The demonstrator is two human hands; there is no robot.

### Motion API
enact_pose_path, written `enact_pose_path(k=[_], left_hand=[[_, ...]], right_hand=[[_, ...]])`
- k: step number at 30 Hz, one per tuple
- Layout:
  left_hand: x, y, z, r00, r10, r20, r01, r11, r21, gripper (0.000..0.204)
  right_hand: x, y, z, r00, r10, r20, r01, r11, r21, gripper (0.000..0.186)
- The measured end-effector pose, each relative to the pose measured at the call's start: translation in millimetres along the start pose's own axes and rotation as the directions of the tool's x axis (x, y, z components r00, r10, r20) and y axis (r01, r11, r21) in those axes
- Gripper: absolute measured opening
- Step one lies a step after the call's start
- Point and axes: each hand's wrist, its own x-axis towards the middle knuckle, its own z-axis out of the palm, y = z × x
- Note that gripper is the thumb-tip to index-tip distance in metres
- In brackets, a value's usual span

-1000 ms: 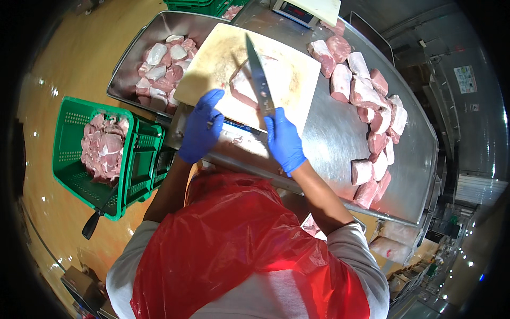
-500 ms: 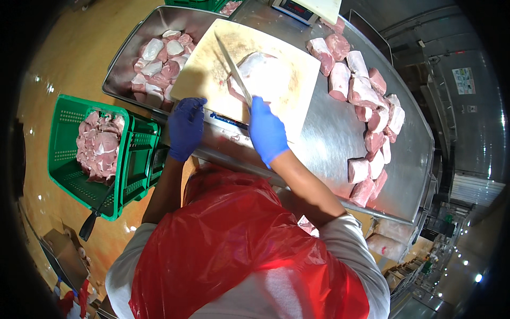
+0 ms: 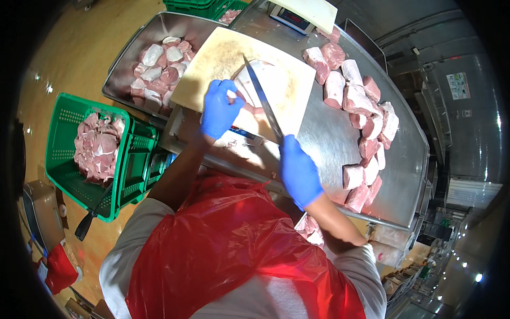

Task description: The person cuts large pieces of raw meat into smaller portions using a knife on a cutting board. The cut pieces are placed into a green basket and a metal tray. The person wears blue gloves and a red apron while working at a stainless steel table.

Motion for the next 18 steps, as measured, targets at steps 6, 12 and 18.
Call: enact_pose_path(k=[6,12,18], left_hand=[[-9.1,-34.3,-0.7,0.993,-0.09,-0.08,0.07,0.971,-0.229,0.02],[-8.2,-19.2,-0.3,0.983,-0.166,-0.076,0.126,0.918,-0.376,0.025],[0.3,-50.3,-39.7,0.954,-0.281,-0.105,0.236,0.92,-0.313,0.018]], right_hand=[[96.8,-56.2,45.7,0.989,-0.059,-0.134,0.068,0.996,0.065,0.018],[115.7,-58.6,59.2,0.994,-0.107,-0.031,0.103,0.989,-0.107,0.019],[25.9,-4.8,33.2,0.97,-0.012,0.242,0.08,0.959,-0.271,0.021]])
